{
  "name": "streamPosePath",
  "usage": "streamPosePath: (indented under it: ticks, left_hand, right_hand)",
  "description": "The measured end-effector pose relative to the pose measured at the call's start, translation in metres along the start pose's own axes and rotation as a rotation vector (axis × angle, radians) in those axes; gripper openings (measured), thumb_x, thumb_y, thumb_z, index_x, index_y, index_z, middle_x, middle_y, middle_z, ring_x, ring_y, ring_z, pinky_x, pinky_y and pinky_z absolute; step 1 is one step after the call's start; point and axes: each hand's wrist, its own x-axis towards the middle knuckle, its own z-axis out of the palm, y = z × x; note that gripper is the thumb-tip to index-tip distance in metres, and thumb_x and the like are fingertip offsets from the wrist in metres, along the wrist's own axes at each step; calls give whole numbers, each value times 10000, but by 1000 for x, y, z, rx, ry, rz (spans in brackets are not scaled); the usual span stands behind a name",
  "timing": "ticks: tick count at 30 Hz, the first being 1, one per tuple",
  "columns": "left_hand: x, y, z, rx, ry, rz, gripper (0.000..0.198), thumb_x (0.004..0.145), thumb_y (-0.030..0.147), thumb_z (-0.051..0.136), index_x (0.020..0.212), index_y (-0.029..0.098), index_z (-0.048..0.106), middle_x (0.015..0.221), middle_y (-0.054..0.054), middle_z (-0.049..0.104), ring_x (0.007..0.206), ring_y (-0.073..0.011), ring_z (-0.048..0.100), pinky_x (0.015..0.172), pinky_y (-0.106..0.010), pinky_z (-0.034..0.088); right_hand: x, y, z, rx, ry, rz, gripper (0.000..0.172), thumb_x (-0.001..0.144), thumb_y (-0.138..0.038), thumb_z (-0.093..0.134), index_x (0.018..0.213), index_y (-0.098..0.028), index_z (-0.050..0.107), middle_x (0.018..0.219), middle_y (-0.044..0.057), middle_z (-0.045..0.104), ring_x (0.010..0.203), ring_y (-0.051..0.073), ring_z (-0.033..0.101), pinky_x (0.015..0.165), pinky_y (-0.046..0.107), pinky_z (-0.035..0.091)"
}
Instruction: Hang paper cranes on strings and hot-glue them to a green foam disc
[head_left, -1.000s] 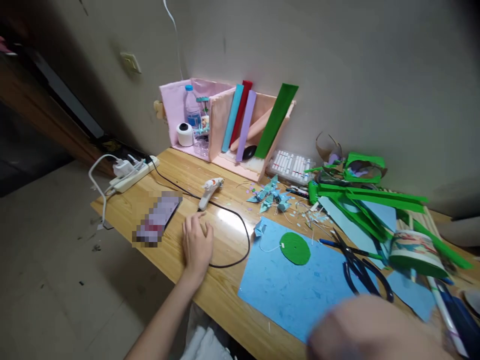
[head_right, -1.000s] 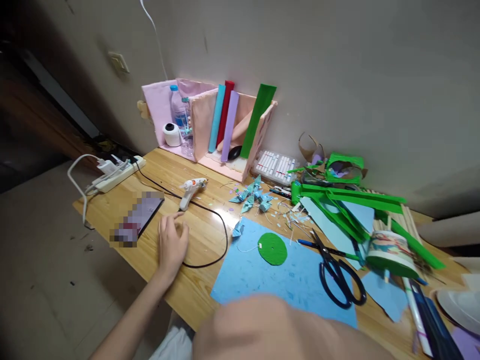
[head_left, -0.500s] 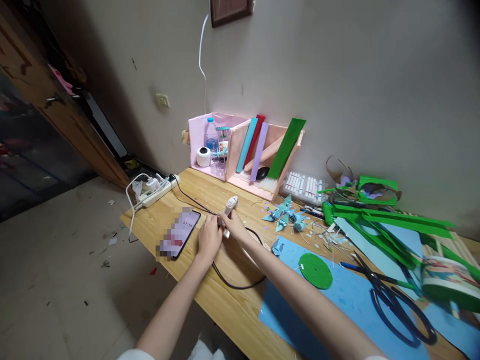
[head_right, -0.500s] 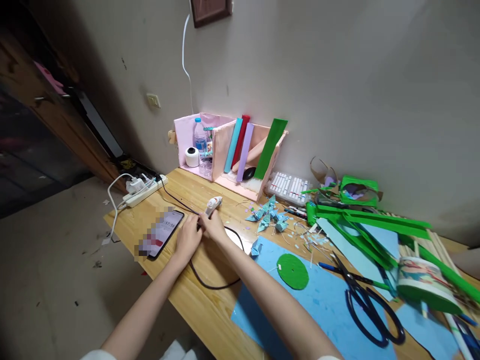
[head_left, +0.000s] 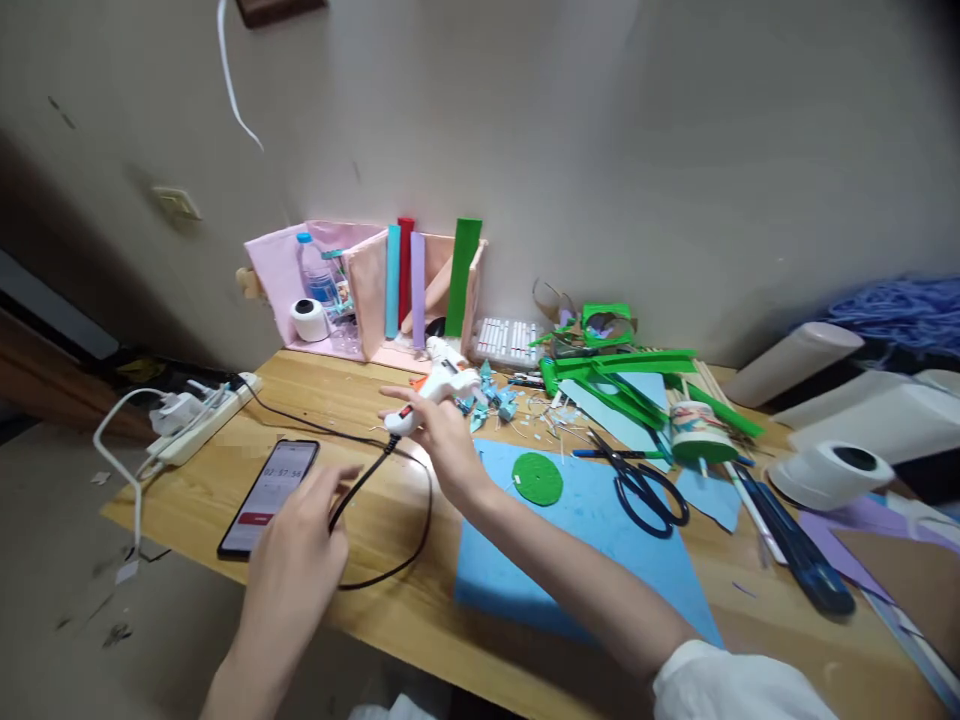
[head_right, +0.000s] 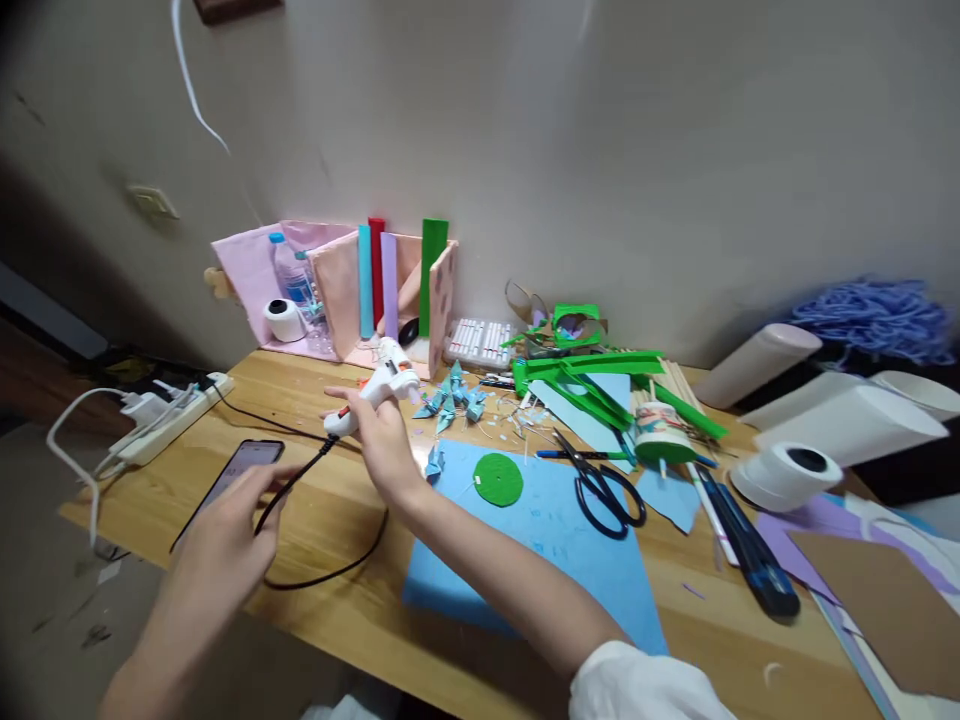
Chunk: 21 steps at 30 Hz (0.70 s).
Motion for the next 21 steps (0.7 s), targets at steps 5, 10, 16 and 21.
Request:
streamPosePath:
  ticks: [5,10,16,21]
  left_hand:
    - [-25,-1,-2,1,-522,54,274,712,146,537,950,270,596,1021,3,641,984,-210,582,809,-286,418]
    - [14,40,16,-227,-904,344,490,598,295,742,1062,328,589,1079,35,622,975,-194,570,801,-254,435]
    - [129,116,109,3,-217,566,163,804,183,529,916,189,647,966,-82,573,957,-215,517,813,-321,406]
    - [159,131,152,295,-99,536,162,805,226,524,883,184,660,940,-109,536,955,-250,471,777,-344,399]
  right_hand:
    - [-56,-32,-78,-9,287,-117,201,823,-353,534,824,-177,632,1012,40,636,842,156,619,769,283,482]
    - [-109,-8,-161,-100,541,-138,181,817,-334,543,830,-163,602,961,57,654,877,185,609,793,318,458]
    - [-133,4,-209,-210,575,-110,226,826,-364,524,955,-178,536,948,64,656,803,189,615,795,351,439]
    - [-134,-6,-224,-223,516,-92,316,843,-354,501,1114,-198,451,960,62,647,768,189,622,806,373,445]
